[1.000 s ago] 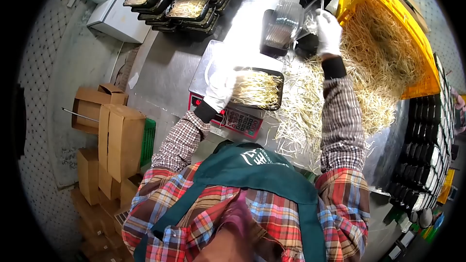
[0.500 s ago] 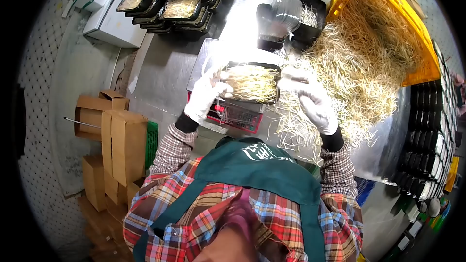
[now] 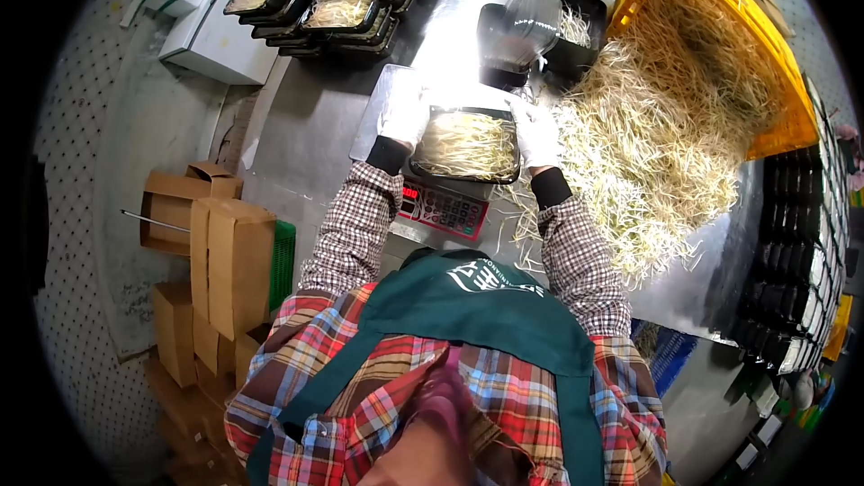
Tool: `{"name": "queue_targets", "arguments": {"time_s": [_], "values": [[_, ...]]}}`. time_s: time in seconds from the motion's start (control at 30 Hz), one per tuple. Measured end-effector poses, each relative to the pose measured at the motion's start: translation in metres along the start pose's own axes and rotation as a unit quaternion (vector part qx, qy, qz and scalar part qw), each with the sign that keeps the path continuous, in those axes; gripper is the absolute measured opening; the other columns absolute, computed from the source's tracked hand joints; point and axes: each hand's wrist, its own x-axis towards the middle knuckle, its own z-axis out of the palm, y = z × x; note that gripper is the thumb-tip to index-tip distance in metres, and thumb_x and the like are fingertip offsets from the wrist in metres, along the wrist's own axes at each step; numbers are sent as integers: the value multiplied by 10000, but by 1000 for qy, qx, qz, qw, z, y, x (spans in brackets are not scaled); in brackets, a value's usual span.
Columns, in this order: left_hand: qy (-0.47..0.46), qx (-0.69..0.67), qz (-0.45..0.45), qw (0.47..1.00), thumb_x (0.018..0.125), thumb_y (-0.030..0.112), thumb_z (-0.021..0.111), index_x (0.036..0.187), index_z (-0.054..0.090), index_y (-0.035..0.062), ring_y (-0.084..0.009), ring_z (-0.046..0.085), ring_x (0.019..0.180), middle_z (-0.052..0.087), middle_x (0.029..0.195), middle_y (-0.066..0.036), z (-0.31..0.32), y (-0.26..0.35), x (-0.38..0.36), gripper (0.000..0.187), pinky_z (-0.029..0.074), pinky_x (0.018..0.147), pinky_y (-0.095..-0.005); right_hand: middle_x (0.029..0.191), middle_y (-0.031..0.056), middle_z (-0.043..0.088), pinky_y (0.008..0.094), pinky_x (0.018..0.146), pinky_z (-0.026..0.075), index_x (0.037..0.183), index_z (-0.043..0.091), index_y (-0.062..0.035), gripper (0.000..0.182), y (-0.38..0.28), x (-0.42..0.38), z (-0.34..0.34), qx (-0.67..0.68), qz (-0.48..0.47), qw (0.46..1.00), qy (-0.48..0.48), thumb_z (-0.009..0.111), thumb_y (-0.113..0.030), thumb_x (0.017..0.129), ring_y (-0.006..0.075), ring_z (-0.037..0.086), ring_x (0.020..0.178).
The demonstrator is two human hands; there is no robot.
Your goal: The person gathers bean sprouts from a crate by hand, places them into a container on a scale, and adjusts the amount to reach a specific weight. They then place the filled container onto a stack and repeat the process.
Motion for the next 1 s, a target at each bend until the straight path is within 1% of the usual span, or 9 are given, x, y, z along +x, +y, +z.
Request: {"name": "queue_targets", "arguments": {"time_s": [0.13, 0.27, 0.4, 0.53, 0.63, 0.7, 0.77, 0.8, 1.0], "values": [[104, -127, 60, 985, 960, 195, 549, 1154, 670, 43, -287, 631, 1026, 678, 1121, -149, 12, -14, -27, 275, 496, 911, -378, 954, 182, 709, 342, 778, 515, 1036, 736, -64, 320, -18, -10, -6, -92, -3, 996, 4, 618, -351, 955, 296, 682, 865], [-56, -264, -156, 950, 951, 138, 575, 1184, 667, 4, -212, 629, 1036, 689, 1131, -112, -1, -17, -34, 284, 493, 917, -336, 939, 127, 732, 319, 792, 512, 1026, 731, -33, 299, -12, -15, -11, -57, 49, 997, -36, 670, -310, 932, 218, 678, 850], [-176, -569, -69, 800, 947, 79, 586, 1282, 598, -52, -199, 607, 1116, 654, 1232, -119, 3, -50, -37, 360, 493, 973, -316, 938, 40, 720, 285, 813, 499, 1041, 720, 3, 258, 11, -14, -10, 103, 131, 982, -83, 720, -216, 905, 107, 620, 870], [-169, -605, -86, 773, 940, 81, 618, 1258, 613, -46, -194, 605, 1114, 655, 1213, -132, 7, -55, -36, 342, 489, 985, -313, 1002, 42, 715, 278, 853, 492, 1077, 708, 3, 276, 8, -16, -8, 152, 129, 975, -96, 719, -215, 908, 118, 625, 902], [-115, -466, -133, 867, 964, 162, 627, 1093, 676, -13, -128, 655, 865, 700, 979, -61, -18, -27, -45, 222, 537, 786, -257, 1013, 35, 694, 257, 776, 505, 1120, 686, 11, 315, 15, -14, -9, 176, 113, 973, -102, 725, -219, 908, 101, 616, 837], [-83, -202, 97, 971, 979, 238, 627, 983, 675, 24, -77, 607, 685, 657, 811, 2, -6, -66, -60, 219, 496, 632, -218, 965, 29, 679, 233, 691, 495, 1130, 659, 19, 325, -35, -27, -37, 140, 196, 961, -136, 726, -209, 908, 81, 594, 766], [-163, -412, -179, 878, 997, 349, 608, 853, 643, 83, -14, 495, 467, 540, 595, 82, -52, -6, -93, 305, 392, 447, -173, 909, 20, 655, 206, 609, 475, 1150, 615, 24, 347, -47, -46, -55, 114, 241, 943, -200, 729, -192, 905, 60, 564, 695], [-255, -418, -220, 844, 978, 327, 643, 951, 623, 25, -65, 592, 584, 597, 717, 6, -48, -23, -104, 304, 504, 531, -205, 898, 23, 655, 217, 624, 485, 1130, 607, 15, 325, -50, -56, -62, 105, 262, 931, -231, 730, -177, 899, 69, 577, 704], [-56, -615, -256, 744, 933, 94, 674, 1028, 518, -22, -211, 679, 859, 608, 1020, -135, -3, -27, -147, 217, 629, 741, -352, 868, 28, 650, 248, 666, 511, 1053, 598, -10, 236, -45, -91, -41, 194, 218, 934, -205, 721, -119, 883, 93, 609, 748]]}}
